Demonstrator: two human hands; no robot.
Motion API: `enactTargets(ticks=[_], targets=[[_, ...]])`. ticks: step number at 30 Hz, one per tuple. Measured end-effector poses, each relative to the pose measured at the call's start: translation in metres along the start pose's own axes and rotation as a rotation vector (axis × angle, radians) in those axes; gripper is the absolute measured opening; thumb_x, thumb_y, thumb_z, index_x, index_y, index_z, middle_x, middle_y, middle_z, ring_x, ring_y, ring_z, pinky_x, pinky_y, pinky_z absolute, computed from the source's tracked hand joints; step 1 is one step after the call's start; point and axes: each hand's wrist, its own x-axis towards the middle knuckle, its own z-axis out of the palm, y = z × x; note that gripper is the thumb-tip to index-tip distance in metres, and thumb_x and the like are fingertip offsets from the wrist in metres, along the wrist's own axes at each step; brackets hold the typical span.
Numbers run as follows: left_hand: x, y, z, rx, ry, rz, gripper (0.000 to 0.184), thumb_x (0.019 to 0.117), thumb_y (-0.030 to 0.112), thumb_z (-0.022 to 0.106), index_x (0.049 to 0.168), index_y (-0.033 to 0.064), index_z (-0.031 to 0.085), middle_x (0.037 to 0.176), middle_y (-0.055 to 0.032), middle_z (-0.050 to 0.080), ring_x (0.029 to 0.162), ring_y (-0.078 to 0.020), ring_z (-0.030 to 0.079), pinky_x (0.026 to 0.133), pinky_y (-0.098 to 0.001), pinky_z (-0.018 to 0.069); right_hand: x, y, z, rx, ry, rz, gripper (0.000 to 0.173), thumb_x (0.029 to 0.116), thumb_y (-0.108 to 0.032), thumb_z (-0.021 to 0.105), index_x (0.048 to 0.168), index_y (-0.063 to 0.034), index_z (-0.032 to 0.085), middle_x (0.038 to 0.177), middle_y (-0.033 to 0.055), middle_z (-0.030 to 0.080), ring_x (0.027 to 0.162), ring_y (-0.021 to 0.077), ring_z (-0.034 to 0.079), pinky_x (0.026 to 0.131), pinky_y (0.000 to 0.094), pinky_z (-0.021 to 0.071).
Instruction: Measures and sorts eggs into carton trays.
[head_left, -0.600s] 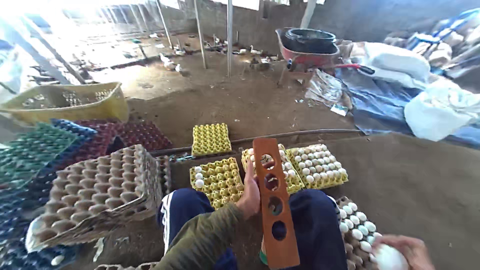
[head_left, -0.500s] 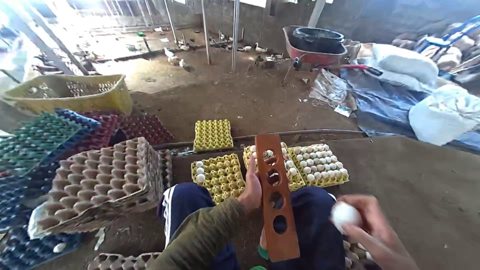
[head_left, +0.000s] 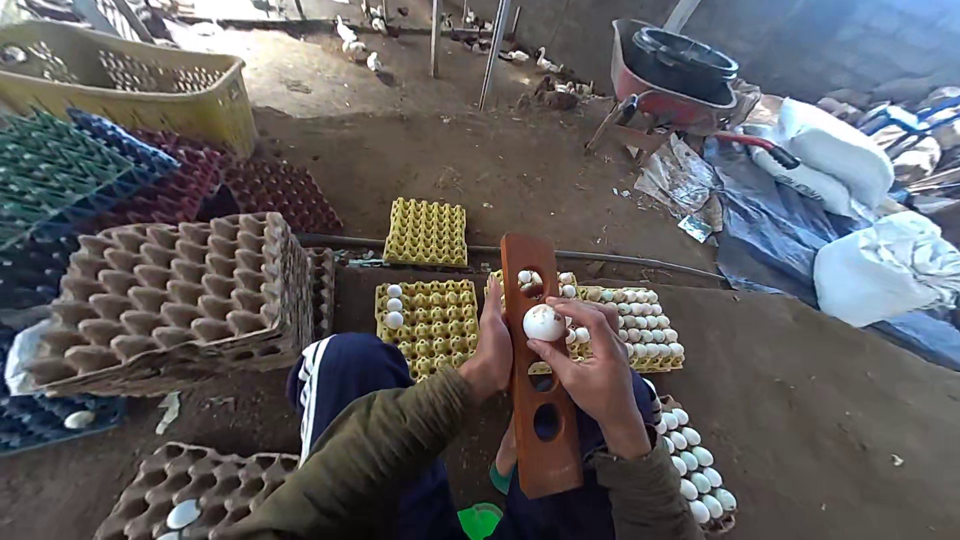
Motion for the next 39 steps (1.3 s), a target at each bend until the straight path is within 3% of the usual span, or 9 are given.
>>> enactTargets(ticks=[8,14,18,22,24,28,31,34,39], targets=[[0.005,0.003,-0.003,-0.004,-0.031,0.037,0.086,0.1,0.069,0.002,0.135,0.0124,0.057,0.1,-0.0147,0.073,0.089,-0.0244,0.072,0.074,-0.0405,0.0613,0.002,0.003,0.001,0.056,-0.042,0.092,0.057,0.0862,-0.025,0.082,0.134,-0.0028,0.06,0.128,0.0119,0.067,0.115,0.017,0.066,0.097,0.0315,0.0573],[0.007,-0.001,-0.001,0.052,-0.084,0.066,0.08,0.1028,0.065,0.006,0.139,0.0129,0.055,0.104,-0.0145,0.072,0.093,-0.0233,0.072,0.078,-0.0398,0.0612,-0.001,0.006,0.0,-0.032,-0.021,0.064,0.052,0.0846,-0.026,0.083,0.128,-0.0016,0.067,0.123,0.0119,0.069,0.116,0.0184,0.066,0.098,0.0305,0.0565],[0.007,-0.002,0.0,0.082,-0.104,0.055,0.061,0.1078,0.052,0.02,0.142,0.0134,0.052,0.111,-0.0154,0.07,0.097,-0.0249,0.071,0.081,-0.0406,0.0608,-0.009,0.006,-0.007,-0.018,0.03,0.197,0.076,0.08,-0.045,0.084,0.136,-0.0008,0.057,0.135,0.018,0.059,0.124,0.0261,0.057,0.096,0.0396,0.0536],[0.009,0.003,-0.002,-0.001,-0.061,0.103,0.074,0.1048,0.062,0.01,0.14,0.0099,0.05,0.108,-0.0209,0.07,0.094,-0.0315,0.072,0.078,-0.0451,0.0618,-0.019,0.003,-0.014,0.351,-0.037,0.545,0.069,0.0883,-0.045,0.071,0.132,-0.0002,0.042,0.107,0.003,0.064,0.093,0.0088,0.066,0.078,0.0264,0.0581],[0.009,0.008,-0.004,-0.036,-0.018,0.179,0.074,0.1044,0.062,0.008,0.143,0.0104,0.044,0.107,-0.0213,0.07,0.095,-0.033,0.072,0.078,-0.0462,0.062,-0.023,-0.002,-0.012,0.624,-0.181,0.675,0.069,0.0921,-0.044,0.069,0.139,-0.0027,0.039,0.101,0.0045,0.07,0.088,0.0117,0.071,0.077,0.0285,0.0616],[0.009,0.014,-0.011,0.048,0.258,0.415,0.056,0.1081,0.052,0.029,0.15,0.0155,0.025,0.125,-0.0142,0.058,0.104,-0.0226,0.064,0.084,-0.041,0.0573,-0.019,-0.017,0.002,0.667,-0.243,0.73,0.056,0.0948,-0.021,0.064,0.143,-0.0047,0.041,0.091,0.0068,0.073,0.073,0.0138,0.072,0.066,0.0281,0.0619],[0.009,0.016,-0.023,0.259,0.315,0.576,0.089,0.0887,0.049,0.064,0.155,0.0136,0.016,0.146,-0.0182,0.039,0.124,-0.0233,0.053,0.095,-0.0425,0.053,-0.015,-0.015,0.013,0.711,-0.232,0.702,0.052,0.0976,-0.016,0.061,0.143,-0.0013,0.041,0.083,0.006,0.07,0.058,0.0107,0.064,0.054,0.0241,0.0564],[-0.005,0.022,-0.03,0.62,0.257,0.72,0.097,0.0738,0.04,0.086,0.151,0.0062,0.039,0.159,-0.0239,0.025,0.142,-0.0333,0.037,0.107,-0.0476,0.046,-0.011,-0.014,0.025,0.711,-0.207,0.697,0.051,0.0985,-0.016,0.06,0.143,-0.0009,0.041,0.08,0.007,0.069,0.057,0.0113,0.063,0.053,0.0246,0.0557],[-0.018,0.03,-0.048,0.883,0.351,0.691,0.072,0.0811,0.031,0.084,0.144,0.0097,0.056,0.158,-0.0255,0.029,0.141,-0.039,0.037,0.109,-0.0488,0.0431,0.0,-0.017,0.048,0.568,-0.196,0.637,0.053,0.0968,-0.015,0.061,0.144,-0.0009,0.04,0.081,0.006,0.069,0.053,0.0105,0.062,0.049,0.0243,0.0549]])
